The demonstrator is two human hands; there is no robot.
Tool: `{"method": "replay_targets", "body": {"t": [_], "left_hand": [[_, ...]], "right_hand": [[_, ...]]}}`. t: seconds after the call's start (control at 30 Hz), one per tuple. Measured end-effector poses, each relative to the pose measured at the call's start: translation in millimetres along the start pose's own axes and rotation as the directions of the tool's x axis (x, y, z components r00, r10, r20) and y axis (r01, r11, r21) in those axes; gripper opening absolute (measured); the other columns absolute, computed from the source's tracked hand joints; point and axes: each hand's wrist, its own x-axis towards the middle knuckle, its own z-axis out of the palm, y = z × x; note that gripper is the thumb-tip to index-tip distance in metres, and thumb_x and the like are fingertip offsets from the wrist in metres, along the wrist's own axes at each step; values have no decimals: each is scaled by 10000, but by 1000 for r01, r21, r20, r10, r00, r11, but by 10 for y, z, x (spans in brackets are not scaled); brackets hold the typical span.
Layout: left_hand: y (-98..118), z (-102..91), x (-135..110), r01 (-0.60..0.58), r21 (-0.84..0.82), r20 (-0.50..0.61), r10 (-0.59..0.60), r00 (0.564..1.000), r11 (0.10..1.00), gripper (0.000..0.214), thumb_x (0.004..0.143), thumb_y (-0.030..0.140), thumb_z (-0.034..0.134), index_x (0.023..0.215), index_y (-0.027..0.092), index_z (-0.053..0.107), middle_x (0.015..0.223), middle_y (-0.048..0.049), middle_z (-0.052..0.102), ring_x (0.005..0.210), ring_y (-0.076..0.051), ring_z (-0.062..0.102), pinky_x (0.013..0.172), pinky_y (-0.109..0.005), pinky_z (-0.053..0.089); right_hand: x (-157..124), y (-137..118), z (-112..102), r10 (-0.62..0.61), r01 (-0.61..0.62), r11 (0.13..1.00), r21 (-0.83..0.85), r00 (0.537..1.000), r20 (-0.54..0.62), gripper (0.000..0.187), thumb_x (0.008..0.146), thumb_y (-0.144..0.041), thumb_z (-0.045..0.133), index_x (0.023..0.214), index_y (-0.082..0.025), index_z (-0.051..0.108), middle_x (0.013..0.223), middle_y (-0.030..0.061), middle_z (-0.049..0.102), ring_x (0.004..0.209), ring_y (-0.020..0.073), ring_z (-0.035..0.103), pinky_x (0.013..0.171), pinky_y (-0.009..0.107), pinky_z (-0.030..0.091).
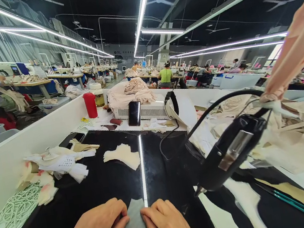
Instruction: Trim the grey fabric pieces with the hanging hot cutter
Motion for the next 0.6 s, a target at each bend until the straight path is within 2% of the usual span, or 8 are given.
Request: {"method": "replay_targets", "body": {"t": [0.17, 0.27, 0.37, 0.43, 0.5, 0.6], "left_hand": [[-23, 1, -12, -31, 20, -52, 32, 998, 999, 167, 995, 151, 500, 884, 222, 603, 824, 34, 655, 691, -145, 661, 636, -254, 442], [-20, 25, -18, -122, 159, -178, 150, 972, 980, 197, 992, 126, 470, 871, 218, 595, 799, 18, 645, 673, -160, 635, 608, -266, 436], [13, 63, -14, -258, 303, -318, 352, 880, 918, 258, 1029, 131, 412, 872, 213, 600, 806, -12, 646, 722, -199, 631, 659, -308, 479], [40, 101, -5, -368, 297, -370, 461, 806, 881, 287, 1066, 154, 371, 928, 204, 618, 851, -23, 670, 780, -201, 653, 720, -319, 513], [61, 152, 11, -458, 255, -418, 524, 742, 852, 314, 1101, 184, 330, 1016, 186, 632, 924, -24, 706, 857, -184, 681, 787, -308, 535], [73, 227, 35, -494, 251, -489, 550, 677, 832, 383, 1136, 246, 277, 1055, 165, 642, 975, -15, 740, 915, -164, 707, 859, -295, 547]], "right_hand": [[15, -11, -16, -24, 24, 1000, -13, 1000, -3, 318, 1093, -344, 390, 1047, -273, 696, 833, 20, 661, 736, 174, 652, 679, 280, 530], [15, -14, -11, -27, 27, 999, -20, 1000, -6, 299, 1089, -340, 406, 1039, -275, 694, 829, 17, 661, 728, 176, 653, 676, 282, 537], [14, -20, -17, -32, 32, 999, -29, 999, -12, 277, 1084, -316, 417, 1038, -273, 687, 834, 19, 664, 735, 181, 663, 679, 287, 549], [17, -21, -36, -37, 36, 999, -39, 999, -6, 255, 1076, -281, 432, 1044, -272, 685, 843, 20, 672, 742, 182, 671, 685, 288, 560], [25, -16, -66, -50, 51, 998, -44, 998, 29, 220, 1059, -232, 468, 1079, -275, 683, 854, 15, 681, 747, 177, 679, 690, 281, 573], [40, 1, -111, -80, 84, 995, -44, 993, 90, 210, 1029, -187, 529, 1145, -285, 674, 863, 1, 690, 751, 167, 689, 690, 268, 588]]}}
